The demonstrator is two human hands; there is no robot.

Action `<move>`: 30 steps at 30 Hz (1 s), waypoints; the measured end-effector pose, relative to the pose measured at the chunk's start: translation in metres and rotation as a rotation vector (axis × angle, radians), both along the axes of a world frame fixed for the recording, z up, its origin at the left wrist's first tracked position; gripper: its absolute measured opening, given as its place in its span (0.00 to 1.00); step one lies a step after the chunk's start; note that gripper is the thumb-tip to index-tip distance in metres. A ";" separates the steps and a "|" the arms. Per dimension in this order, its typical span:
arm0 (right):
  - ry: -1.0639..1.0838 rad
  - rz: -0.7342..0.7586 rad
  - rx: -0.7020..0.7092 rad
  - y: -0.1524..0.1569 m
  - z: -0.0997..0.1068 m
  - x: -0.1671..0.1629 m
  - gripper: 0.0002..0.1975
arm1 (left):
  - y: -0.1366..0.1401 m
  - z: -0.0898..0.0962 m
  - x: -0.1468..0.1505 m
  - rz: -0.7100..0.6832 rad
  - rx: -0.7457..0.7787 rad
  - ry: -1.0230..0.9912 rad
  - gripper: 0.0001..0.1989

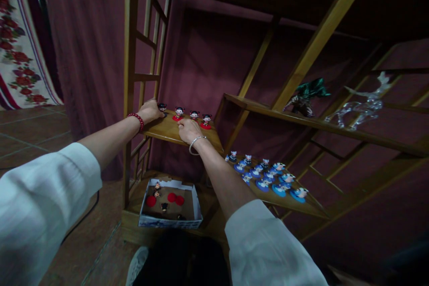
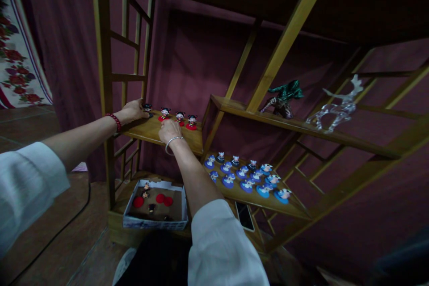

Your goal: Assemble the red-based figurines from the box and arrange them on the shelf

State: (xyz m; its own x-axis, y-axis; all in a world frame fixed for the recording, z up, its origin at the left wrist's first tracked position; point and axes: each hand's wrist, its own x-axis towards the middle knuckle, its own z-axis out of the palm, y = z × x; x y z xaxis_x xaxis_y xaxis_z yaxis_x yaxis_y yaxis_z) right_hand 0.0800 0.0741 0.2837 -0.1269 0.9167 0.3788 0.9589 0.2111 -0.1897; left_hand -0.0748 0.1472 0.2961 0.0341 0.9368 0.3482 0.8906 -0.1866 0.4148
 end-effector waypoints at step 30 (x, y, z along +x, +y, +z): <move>0.073 -0.078 -0.108 0.017 0.011 -0.005 0.15 | -0.026 -0.003 0.026 -0.277 0.046 0.121 0.18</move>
